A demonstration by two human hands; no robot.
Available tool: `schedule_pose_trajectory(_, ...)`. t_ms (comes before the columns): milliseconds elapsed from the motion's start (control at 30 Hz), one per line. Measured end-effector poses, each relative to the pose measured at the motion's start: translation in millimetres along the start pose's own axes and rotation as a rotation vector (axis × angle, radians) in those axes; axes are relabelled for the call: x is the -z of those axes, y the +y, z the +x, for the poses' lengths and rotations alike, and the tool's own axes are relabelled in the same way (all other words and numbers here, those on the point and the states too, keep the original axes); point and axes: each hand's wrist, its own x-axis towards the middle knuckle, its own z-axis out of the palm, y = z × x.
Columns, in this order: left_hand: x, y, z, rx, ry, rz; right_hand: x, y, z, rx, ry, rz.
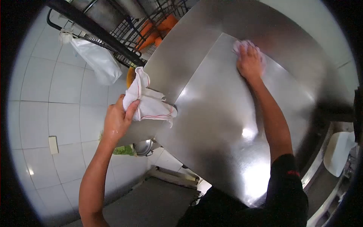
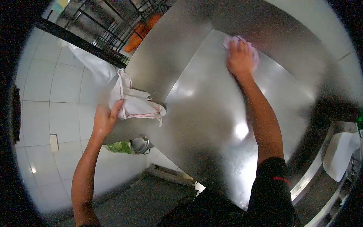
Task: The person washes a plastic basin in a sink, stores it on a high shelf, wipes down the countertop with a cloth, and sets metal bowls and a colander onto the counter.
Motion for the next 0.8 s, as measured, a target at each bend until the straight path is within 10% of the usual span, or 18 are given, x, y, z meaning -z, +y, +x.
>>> schedule_pose_trajectory(333, 5.8, -2.5, -0.5, 0.158, -0.178, -0.024, -25.9, -80.3, 37.1, -0.074, -0.193, 0.538)
schedule_pose_trajectory(533, 5.1, -2.9, -0.2, 0.118, -0.135, 0.031, 23.2, -187.4, -4.4, -0.590, 0.082, 1.423)
schedule_pose_trajectory(667, -4.6, -17.3, -1.7, 0.035, -0.035, 0.010, 75.7, -275.9, -26.7, -0.463, 0.139, 1.201)
schedule_pose_trajectory(800, 0.7, -9.1, -2.1, 0.064, -0.055, -0.010, 49.3, -218.0, 50.5, -0.385, 0.371, 1.091)
